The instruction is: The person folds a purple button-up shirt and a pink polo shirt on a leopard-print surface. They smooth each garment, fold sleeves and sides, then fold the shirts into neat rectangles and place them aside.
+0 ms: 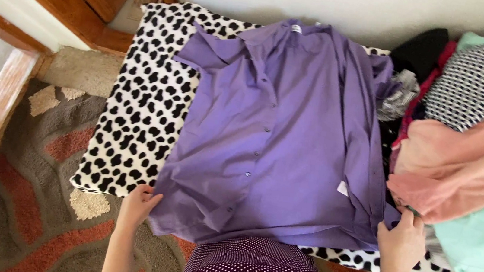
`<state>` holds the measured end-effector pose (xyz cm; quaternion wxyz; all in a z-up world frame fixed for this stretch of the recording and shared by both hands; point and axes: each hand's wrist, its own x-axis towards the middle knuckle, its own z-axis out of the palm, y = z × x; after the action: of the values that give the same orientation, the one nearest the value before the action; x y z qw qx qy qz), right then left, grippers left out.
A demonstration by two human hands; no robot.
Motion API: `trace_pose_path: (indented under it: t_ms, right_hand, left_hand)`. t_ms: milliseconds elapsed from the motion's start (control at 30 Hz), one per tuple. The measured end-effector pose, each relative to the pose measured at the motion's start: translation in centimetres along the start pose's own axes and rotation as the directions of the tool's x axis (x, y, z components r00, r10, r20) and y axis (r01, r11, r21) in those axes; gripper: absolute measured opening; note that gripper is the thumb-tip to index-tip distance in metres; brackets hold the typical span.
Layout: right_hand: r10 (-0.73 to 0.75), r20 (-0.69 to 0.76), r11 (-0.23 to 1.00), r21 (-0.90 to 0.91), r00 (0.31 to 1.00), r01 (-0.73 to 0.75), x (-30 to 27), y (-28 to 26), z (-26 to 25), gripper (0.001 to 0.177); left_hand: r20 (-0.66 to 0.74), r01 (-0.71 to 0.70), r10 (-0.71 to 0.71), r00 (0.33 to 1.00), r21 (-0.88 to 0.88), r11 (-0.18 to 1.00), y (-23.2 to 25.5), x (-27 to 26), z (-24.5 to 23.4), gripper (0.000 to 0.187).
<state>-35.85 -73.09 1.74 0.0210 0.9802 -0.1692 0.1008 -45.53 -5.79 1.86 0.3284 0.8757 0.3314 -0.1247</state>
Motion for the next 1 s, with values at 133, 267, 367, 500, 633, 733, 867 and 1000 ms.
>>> trace_pose_path:
  t_ms: [133,267,367,500,633,733,867,1000]
  right_hand:
    - [-0.149,-0.265,0.987,0.014,0.953,0.158,1.5,-8.5,-2.9,0.065]
    - [-0.366,-0.369,0.797,0.349,0.854,0.493,6.2,-20.1,-4.0,0.030]
    - [-0.476,-0.331,0.611,0.541,0.815,0.577,10.2,-30.4,-5.0,0.013]
    - [-0.604,-0.275,0.530,0.562,0.748,0.635,15.8,-43.9,-3.4,0.006]
    - [-0.689,-0.225,0.564,0.430,0.689,0.705,20.9,-56.3,0.9,0.007]
    - [-0.690,-0.077,0.619,0.453,0.720,0.642,23.2,-64.0,2.0,0.018]
    - [-0.655,0.317,0.754,0.337,0.686,0.564,24.8,-69.9,1.3,0.041]
    - [-0.558,0.413,0.829,0.322,0.720,0.458,25.5,-72.4,-1.8,0.023]
  left_hand:
    - [0.079,0.029,-0.025,0.997,-0.045,0.999,4.9,1.1,-1.1,0.059]
    - [0.126,-0.027,0.042,0.991,-0.122,0.992,9.7,4.5,-1.2,0.060]
    - [0.161,-0.064,0.091,0.983,-0.166,0.984,11.2,6.9,-1.0,0.060]
    - [0.201,-0.083,0.111,0.973,-0.144,0.986,8.8,9.3,0.4,0.061]
    - [0.197,-0.049,0.087,0.977,-0.189,0.981,10.0,6.0,-1.0,0.065]
    - [0.323,0.086,0.001,0.946,-0.254,0.963,10.6,5.0,-2.2,0.031]
    - [0.234,0.065,-0.011,0.972,-0.221,0.973,8.9,5.0,-0.3,0.031]
    - [-0.038,-0.160,0.156,0.987,-0.291,0.943,7.8,5.0,0.8,0.036]
